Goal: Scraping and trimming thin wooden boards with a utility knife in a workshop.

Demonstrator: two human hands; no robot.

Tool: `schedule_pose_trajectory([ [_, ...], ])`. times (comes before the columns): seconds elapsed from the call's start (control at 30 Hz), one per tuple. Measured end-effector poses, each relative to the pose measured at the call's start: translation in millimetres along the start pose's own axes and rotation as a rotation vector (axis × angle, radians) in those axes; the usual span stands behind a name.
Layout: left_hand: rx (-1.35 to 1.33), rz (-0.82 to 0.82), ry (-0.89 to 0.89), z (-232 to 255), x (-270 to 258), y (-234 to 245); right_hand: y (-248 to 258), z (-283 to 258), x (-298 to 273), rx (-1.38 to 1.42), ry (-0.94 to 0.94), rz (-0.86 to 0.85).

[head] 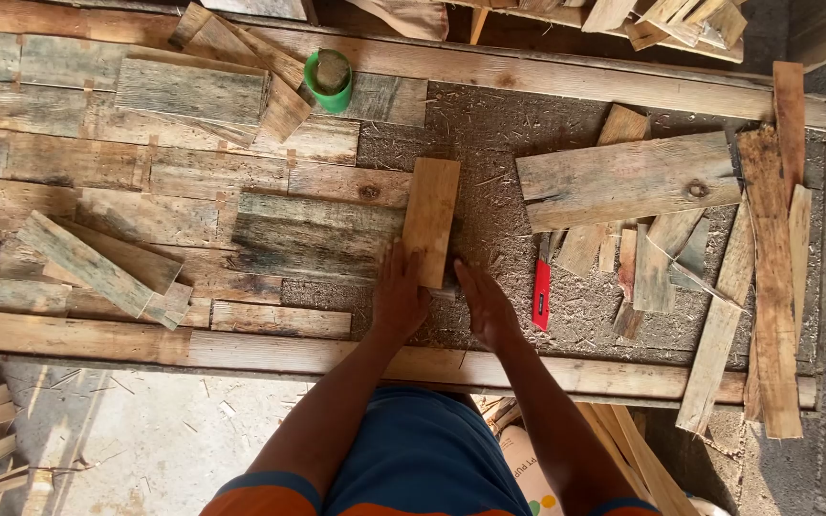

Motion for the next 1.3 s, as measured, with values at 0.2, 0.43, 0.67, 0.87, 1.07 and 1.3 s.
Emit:
schedule_pose_trajectory([
  [0.2,-0.076,0.023,0.114,-5.6,-6.4,21.7,12.1,8.7,-3.8,0.085,-0.130,0.080],
  [0.43,-0.084,-0.151,0.188,-8.2,-12.9,17.9,19.9,-9.5,38.4,0.075,-0.196,0.088],
  [0.67,-0.088,-0.155,0.195,-15.8,-13.9,10.8,3.1,9.0,29.3,-0.044,-0.295,-0.096],
  [0.87,-0.101,-0.209,0.213,-10.9,-8.7,17.7,15.7,16.2,26.1,-0.196,-0.198,-0.119],
  [1.07,-0.071,-0.229,0.208,-9.5,-10.6,17.5,4.9,-3.9,-1.4,-0.238,0.005,0.068],
  [1.3,-0.074,-0.205,0.202,-15.6,-12.9,6.7,-1.9,-10.8,-45.2,0.042,0.021,0.051],
])
Point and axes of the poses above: each hand's wrist, its own x-axis towards the middle knuckle, its own y-axis out of the back of the hand, z = x × y, the point moved 6 cm from there along x, towards the middle knuckle, and after that the axes turned 13 degrees about -y, right-handed, at the moved point
